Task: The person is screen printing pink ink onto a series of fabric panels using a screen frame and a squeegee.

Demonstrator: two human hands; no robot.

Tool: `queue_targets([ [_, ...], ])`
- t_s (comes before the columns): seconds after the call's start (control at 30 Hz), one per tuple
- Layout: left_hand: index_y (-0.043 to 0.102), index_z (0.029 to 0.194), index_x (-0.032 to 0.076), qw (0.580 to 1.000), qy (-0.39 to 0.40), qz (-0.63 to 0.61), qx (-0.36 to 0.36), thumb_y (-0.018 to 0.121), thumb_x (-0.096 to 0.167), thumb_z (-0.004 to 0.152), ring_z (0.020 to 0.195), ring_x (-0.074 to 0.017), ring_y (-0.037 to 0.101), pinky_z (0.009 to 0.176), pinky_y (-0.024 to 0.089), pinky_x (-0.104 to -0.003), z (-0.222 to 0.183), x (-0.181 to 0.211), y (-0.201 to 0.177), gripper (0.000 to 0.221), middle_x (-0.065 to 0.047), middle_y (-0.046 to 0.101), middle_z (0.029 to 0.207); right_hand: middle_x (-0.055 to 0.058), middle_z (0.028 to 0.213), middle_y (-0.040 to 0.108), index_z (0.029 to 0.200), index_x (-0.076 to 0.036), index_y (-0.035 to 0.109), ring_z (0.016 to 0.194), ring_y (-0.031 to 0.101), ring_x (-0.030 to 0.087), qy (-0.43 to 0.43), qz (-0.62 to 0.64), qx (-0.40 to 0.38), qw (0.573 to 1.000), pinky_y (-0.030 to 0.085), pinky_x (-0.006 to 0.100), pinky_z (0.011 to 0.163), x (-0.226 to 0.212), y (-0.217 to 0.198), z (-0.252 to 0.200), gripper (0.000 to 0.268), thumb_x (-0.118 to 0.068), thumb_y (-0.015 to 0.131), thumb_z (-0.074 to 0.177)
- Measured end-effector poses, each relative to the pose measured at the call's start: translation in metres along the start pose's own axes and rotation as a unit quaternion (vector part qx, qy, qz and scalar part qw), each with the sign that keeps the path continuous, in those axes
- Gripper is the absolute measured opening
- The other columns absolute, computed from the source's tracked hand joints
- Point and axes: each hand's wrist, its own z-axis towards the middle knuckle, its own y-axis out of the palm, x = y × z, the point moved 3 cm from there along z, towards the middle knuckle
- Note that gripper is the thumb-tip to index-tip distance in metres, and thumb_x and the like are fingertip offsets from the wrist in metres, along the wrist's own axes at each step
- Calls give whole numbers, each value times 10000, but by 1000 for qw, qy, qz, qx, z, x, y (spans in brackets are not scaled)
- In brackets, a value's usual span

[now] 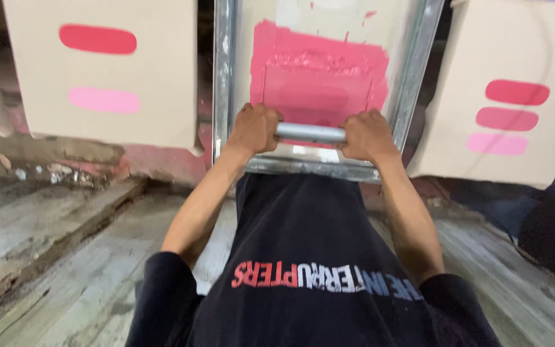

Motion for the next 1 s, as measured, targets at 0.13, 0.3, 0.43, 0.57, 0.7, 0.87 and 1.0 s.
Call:
queue_targets([
  [0.13, 645, 1269, 49, 974, -3, -217, 71, 765, 322, 870, 964, -434, 737, 889, 570, -509, -30, 17, -86, 498, -260, 749, 984, 292, 827, 718, 848, 39, 761, 902, 682, 519, -18, 215, -19, 976, 509, 555, 836, 26, -34, -22, 505, -447, 797, 716],
  [0.3, 623, 1324, 29, 873, -38, -309, 375, 712, 204, 977, 1013, -463, 702, 931, 548, -528, -15, -46, -83, 399, -274, 711, 1044, 257, 528, 504, 590, 69, 509, 490, 499, 372, -15, 410, 129, 903, 374, 417, 548, 79, -22, -44, 528, -309, 850, 729],
  [0.43, 474, 1479, 43, 885, -245, -265, 295, 357, 477, 1109, 1319, -426, 514, 1130, 379, -540, 28, -105, -35, 582, -240, 536, 1337, 333, 1377, 528, 1319, 58, 595, 1365, 365, 547, 18, 444, 211, 871, 237, 622, 1213, 92, -29, -60, 747, -378, 878, 782],
  [0.57, 505, 1451, -80, 895, -233, -287, 250, 271, 447, 1121, 1369, -446, 506, 1172, 370, -518, 68, -144, -8, 665, -332, 565, 1394, 158, 1210, 711, 1235, -20, 703, 1188, 620, 318, 89, 618, 198, 755, 473, 478, 1036, 96, 20, -47, 582, -175, 952, 732],
  [0.7, 545, 1012, 32, 860, -236, -280, 355, 274, 345, 1072, 872, -560, 622, 780, 406, -629, 94, -158, 10, 419, -299, 703, 928, 132, 1255, 694, 1304, -2, 603, 1150, 670, 234, 152, 680, 166, 697, 564, 362, 1021, 82, -3, -46, 650, -217, 843, 739],
  [0.87, 519, 1375, -107, 860, -264, -325, 293, 251, 418, 1107, 1232, -440, 631, 1023, 517, -557, 47, -123, -41, 648, -306, 650, 1267, 135, 1230, 669, 1303, -5, 629, 1210, 576, 273, 170, 650, 229, 705, 458, 506, 1023, 83, 23, -55, 641, -161, 934, 762],
  [1.0, 597, 1294, -82, 857, -248, -341, 298, 340, 394, 1091, 1158, -485, 648, 964, 518, -603, 19, -153, -45, 578, -309, 683, 1157, 152, 1189, 650, 1285, 28, 604, 1178, 593, 300, 190, 631, 250, 709, 465, 538, 960, 32, -5, -63, 652, -181, 940, 766],
])
